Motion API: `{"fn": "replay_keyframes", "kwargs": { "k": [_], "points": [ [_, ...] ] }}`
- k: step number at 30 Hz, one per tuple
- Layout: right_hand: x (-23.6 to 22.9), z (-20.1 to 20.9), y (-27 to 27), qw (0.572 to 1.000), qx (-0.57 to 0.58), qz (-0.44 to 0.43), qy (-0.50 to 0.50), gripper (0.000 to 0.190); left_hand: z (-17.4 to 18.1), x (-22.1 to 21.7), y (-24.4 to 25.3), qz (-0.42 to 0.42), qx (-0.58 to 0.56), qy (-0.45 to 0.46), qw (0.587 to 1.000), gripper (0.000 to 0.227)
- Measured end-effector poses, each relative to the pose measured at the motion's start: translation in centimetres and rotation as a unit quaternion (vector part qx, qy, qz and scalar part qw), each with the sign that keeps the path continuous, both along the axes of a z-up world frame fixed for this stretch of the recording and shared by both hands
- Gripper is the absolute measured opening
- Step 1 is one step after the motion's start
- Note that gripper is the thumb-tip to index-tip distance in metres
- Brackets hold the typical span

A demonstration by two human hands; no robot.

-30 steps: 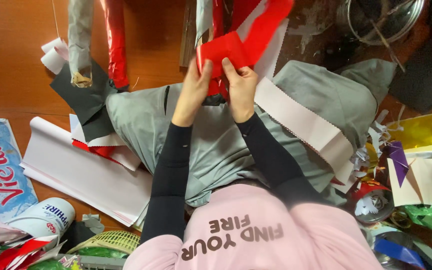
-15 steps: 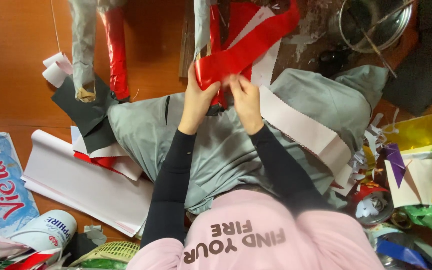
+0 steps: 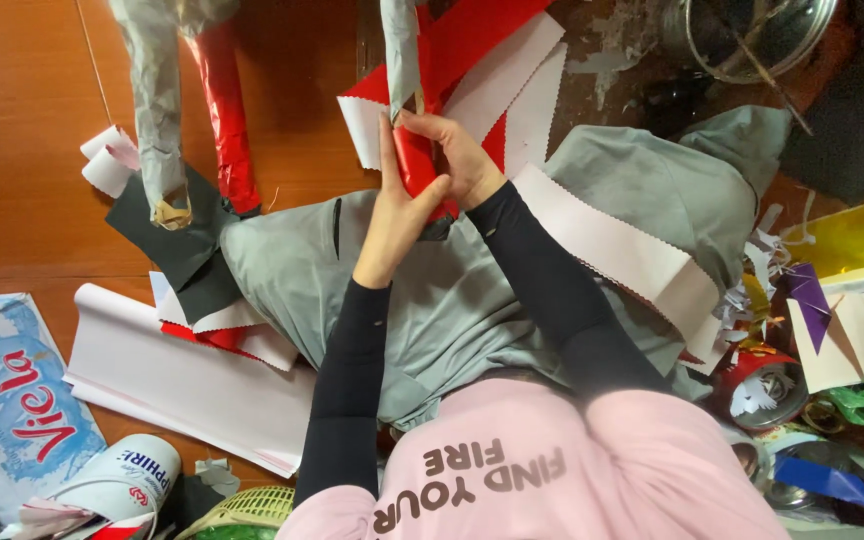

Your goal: Assembling and decorating a large paper animal model by gluing colored paper strips onto the frame.

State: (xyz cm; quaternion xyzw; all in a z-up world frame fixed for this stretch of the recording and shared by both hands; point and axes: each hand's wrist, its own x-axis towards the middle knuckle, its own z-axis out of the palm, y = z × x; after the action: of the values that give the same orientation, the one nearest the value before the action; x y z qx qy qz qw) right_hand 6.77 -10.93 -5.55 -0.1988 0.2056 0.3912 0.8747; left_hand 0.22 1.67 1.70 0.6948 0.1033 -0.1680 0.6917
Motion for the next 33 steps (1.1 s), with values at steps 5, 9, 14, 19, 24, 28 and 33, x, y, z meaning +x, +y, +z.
{"fn": "replay_keyframes", "kwargs": {
  "k": [5,9,14,19,24,28,33],
  "points": [
    [-0.8,0.4,0.4,0.999,0.022,-0.020,0.018,0.026,-0.9,1.0,1.7,0.141,0.140,-0.234,0.952,0.110],
    [-1.1,1.1,0.4,0.999,0.008,-0.026,-0.029,0.042,2.3,6.3,4.2,0.316,0.126,-0.265,0.902,0.097],
    [-1.1,5.2,0.5,0.971,-0.172,-0.015,-0.166,0.082,7.2,11.0,0.6,0.287,0.147,-0.430,0.844,0.087],
    [-0.9,4.9,0.3,0.958,-0.192,-0.021,-0.211,0.097,7.8,9.1,-0.7,0.223,0.252,-0.456,0.824,0.044],
    [-0.5,2.9,0.4,0.978,-0.121,0.016,-0.170,0.086,-0.5,3.4,4.9,0.097,0.454,-0.086,0.881,0.028],
    [-0.3,3.9,0.6,0.986,-0.083,0.034,-0.139,0.078,-3.8,1.8,5.0,0.048,0.307,0.007,0.950,0.029],
    [-0.3,3.9,0.7,0.980,-0.146,0.042,-0.129,0.079,-3.0,4.3,3.2,0.135,-0.014,0.019,0.991,0.059]
  ]
}}
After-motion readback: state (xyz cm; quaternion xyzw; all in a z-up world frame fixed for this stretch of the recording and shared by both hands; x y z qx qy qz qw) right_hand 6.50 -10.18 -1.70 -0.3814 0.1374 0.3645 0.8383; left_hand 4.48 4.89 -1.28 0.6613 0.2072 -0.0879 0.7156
